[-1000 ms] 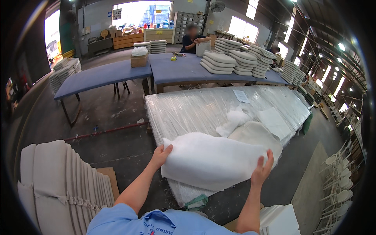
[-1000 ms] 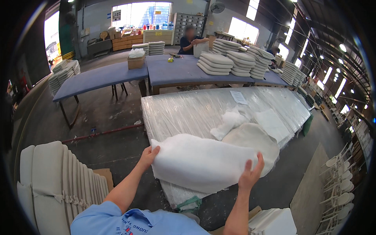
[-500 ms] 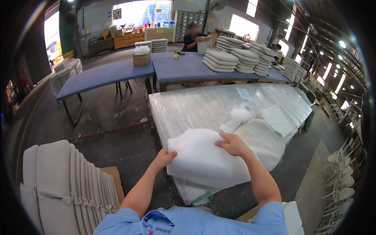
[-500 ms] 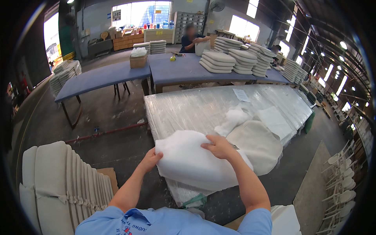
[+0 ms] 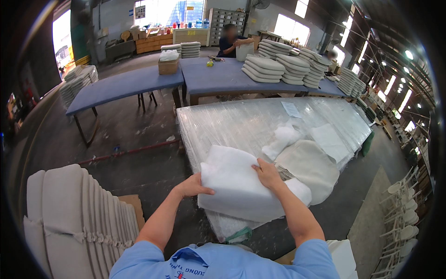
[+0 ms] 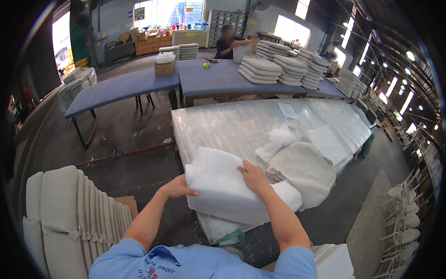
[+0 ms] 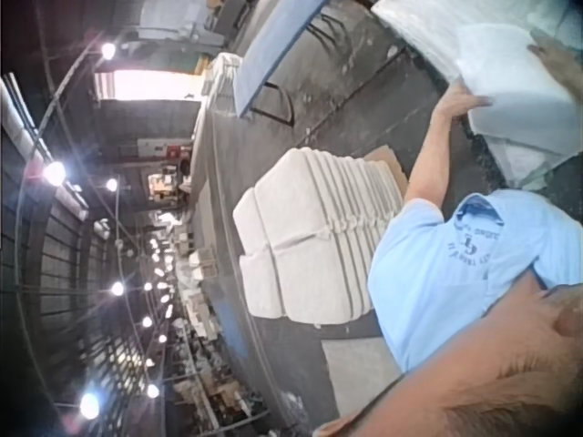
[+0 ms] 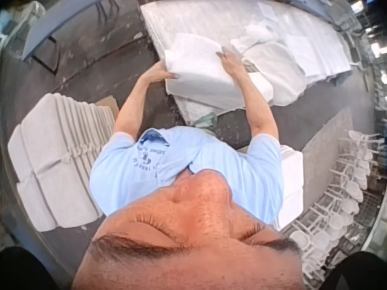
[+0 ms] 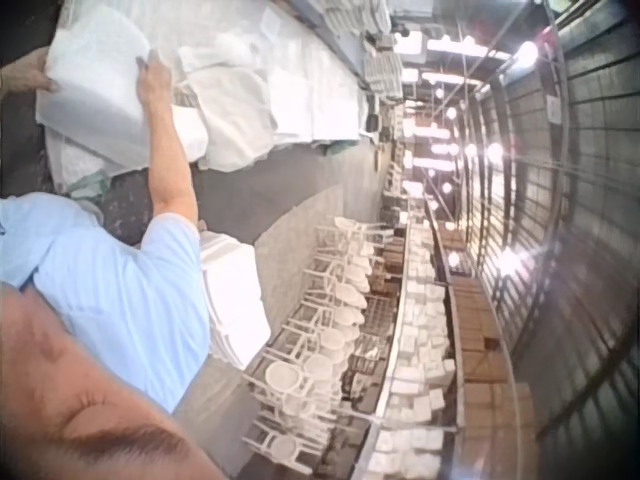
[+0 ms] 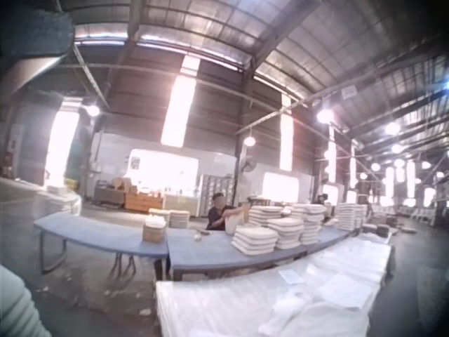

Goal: The person folds a white fabric sheet on a table, then wraps it around a white foam pad and rolls the assembly into a compact bundle. The person handles the fabric and foam by hand without tools.

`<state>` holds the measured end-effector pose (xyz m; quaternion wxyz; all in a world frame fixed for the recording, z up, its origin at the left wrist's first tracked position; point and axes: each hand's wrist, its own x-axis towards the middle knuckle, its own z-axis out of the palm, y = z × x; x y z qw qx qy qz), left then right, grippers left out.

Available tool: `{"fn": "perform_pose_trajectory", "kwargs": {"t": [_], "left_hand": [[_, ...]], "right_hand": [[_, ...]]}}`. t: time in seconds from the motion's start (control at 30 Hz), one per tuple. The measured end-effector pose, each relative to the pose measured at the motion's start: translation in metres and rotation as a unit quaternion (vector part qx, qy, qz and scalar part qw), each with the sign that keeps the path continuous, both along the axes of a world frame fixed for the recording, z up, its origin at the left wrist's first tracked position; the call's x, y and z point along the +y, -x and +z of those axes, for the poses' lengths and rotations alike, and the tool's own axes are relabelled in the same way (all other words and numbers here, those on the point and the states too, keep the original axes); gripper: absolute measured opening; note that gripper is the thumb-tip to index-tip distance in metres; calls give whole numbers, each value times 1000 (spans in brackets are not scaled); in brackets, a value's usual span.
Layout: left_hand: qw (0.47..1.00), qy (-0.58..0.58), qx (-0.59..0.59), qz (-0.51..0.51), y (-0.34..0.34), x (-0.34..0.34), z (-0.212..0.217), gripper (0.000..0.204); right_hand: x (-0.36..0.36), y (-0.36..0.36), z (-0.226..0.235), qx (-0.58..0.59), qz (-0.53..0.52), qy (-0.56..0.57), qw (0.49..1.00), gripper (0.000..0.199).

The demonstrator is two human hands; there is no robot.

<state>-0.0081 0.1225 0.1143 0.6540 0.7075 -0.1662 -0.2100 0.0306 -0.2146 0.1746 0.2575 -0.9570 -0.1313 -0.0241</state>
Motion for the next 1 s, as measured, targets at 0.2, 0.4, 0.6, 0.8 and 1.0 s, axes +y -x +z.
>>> {"fn": "perform_pose_trajectory", "kwargs": {"t": [0.2,0.4,0.6,0.8,1.0], "left_hand": [[997,28,70,32,-15,-6,8,69],[987,39,67,142,-20,-32,-3,50],[965,91,131,208,-25,-35,-6,38],[851,-98,-291,425,-17,-38,39,24],[826,-196,-528,25,31,-135,66,38]], "right_hand": [[-1,2,-6,15,-7,8,1000,36],[2,9,-5,28,-19,13,999,36],[2,10,-8,20,-29,13,999,35],[-1,9,-9,4,-53,24,998,33],[-3,6,-9,-85,-83,-21,993,31]]}}
